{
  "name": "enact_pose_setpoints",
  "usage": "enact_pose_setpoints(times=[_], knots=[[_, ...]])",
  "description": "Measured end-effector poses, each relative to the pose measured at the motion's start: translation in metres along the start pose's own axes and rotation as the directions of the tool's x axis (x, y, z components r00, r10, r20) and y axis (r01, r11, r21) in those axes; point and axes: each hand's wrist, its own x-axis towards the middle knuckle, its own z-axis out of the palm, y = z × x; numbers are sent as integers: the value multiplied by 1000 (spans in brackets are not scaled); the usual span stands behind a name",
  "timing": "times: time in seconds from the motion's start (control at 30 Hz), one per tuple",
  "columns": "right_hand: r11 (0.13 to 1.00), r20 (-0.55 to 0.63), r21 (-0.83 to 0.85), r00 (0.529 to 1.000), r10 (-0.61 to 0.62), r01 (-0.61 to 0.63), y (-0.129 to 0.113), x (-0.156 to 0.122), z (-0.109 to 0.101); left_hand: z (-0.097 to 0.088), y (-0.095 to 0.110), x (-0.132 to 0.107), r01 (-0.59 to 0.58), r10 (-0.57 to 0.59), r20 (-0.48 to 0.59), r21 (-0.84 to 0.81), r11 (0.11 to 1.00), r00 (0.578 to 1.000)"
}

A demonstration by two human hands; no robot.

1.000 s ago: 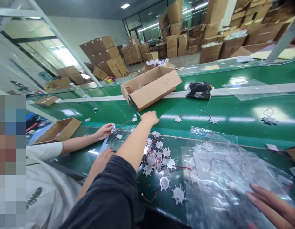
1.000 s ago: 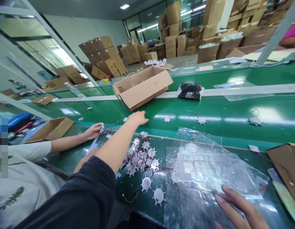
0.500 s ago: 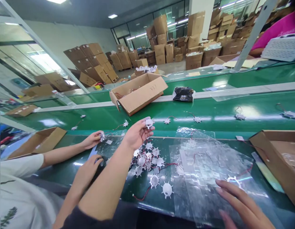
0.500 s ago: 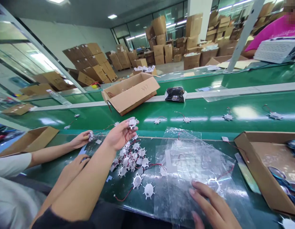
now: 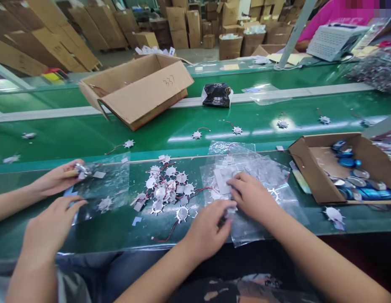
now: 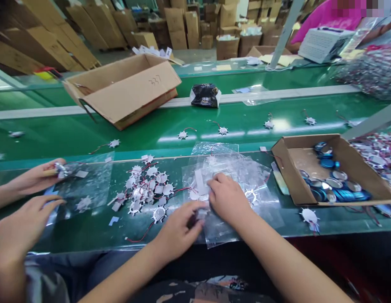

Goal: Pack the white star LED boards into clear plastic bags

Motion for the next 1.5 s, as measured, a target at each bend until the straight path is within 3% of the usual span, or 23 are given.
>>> enact_pose_setpoints(times=[0.03, 0.1, 0.2, 0.57, 0.73, 1.07, 1.17, 1.4, 1.5], knots=[[1000, -5, -13, 1000, 8, -8, 0, 3, 1, 4, -4, -3, -126, 113, 84, 169, 978, 990], [1000, -17, -12, 1000, -8, 8, 0, 3, 4, 9, -10, -6, -292, 233, 196, 377, 879, 953], [999, -33, 30, 999, -31, 32, 1, -3, 7, 11, -14, -5, -345, 255, 242, 486, 803, 936], [981, 7, 189, 999, 44, -45, 5, 2, 6, 10, -14, -3, -369, 249, 288, 512, 776, 925], [985, -28, 175, 1000, 10, -5, 3, -3, 7, 9, -13, -2, -367, 246, 288, 518, 772, 925], [987, 44, 161, 999, 22, -29, 1, 3, -1, 10, -15, -3, -398, 280, 297, 500, 769, 913], [993, 41, 116, 999, -13, 8, 0, 2, -3, 11, -15, -2, -399, 286, 289, 501, 768, 914], [986, 126, -157, 991, -33, 53, -10, 7, -9, 10, -15, -2, -406, 295, 289, 500, 765, 911], [965, 123, -230, 987, -102, 129, -12, 11, -12, 11, -16, -2, -396, 280, 292, 498, 772, 914]])
